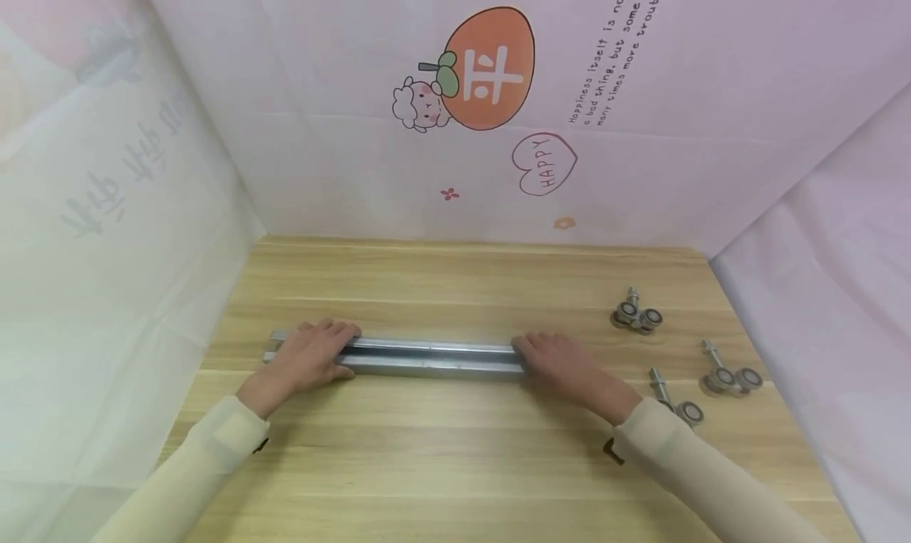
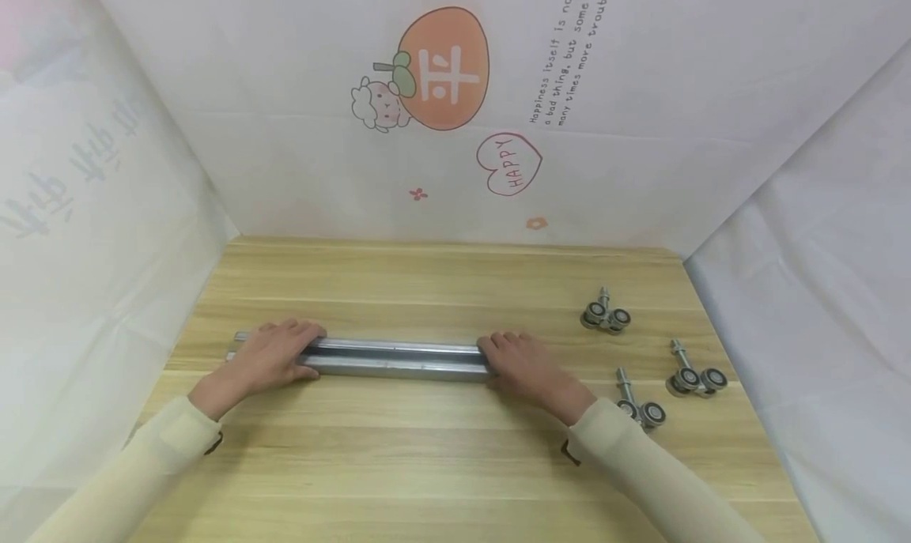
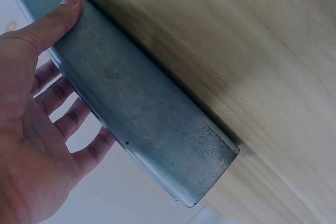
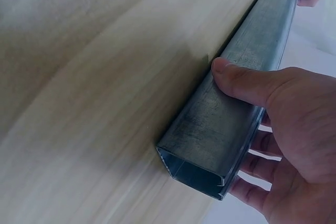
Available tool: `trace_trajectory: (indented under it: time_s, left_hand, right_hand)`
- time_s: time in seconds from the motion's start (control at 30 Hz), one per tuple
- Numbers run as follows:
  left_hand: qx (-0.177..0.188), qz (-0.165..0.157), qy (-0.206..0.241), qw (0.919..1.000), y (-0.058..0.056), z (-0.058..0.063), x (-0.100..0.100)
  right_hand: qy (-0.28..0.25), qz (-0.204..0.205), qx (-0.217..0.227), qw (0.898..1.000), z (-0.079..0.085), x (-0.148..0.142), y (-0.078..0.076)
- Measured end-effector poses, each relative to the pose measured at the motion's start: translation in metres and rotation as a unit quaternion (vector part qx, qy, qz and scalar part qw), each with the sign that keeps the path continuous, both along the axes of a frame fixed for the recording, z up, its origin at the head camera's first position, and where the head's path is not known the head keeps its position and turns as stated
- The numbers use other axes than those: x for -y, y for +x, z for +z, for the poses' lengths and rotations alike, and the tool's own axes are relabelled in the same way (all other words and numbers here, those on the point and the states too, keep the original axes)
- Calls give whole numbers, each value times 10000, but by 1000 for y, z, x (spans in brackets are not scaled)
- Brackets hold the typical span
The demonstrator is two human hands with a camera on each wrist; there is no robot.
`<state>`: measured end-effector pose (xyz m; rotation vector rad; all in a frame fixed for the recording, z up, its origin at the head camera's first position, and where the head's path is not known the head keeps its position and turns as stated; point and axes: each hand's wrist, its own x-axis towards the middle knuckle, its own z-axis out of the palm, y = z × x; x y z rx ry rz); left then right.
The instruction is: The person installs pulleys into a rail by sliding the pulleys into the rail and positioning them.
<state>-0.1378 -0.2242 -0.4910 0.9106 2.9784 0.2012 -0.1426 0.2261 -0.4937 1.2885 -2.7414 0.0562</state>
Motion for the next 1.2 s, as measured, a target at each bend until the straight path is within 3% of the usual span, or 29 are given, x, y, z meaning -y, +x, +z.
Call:
trace_trajectory:
  time_s: [0.27, 0.63, 0.77, 1.0, 1.2]
  left_hand:
    - [-36, 51, 47, 10000, 3, -3, 1]
    - [-7, 337, 476, 9983, 6, -19, 13]
    - [31, 394, 703, 9967, 5, -25, 19]
    - [-101, 489, 1078, 9929, 5, -31, 33]
    - [-174, 462, 1142, 9922, 5, -34, 42]
  right_hand:
    - [65, -258, 185, 9995, 1, 0, 6]
    - [2, -262, 262, 9993, 2, 0, 10]
    - [-123, -361, 539, 9978, 5, -5, 11]
    - [-200, -907, 1085, 9898, 13, -27, 15]
    - [-278, -1097, 975, 9888, 18, -60, 16]
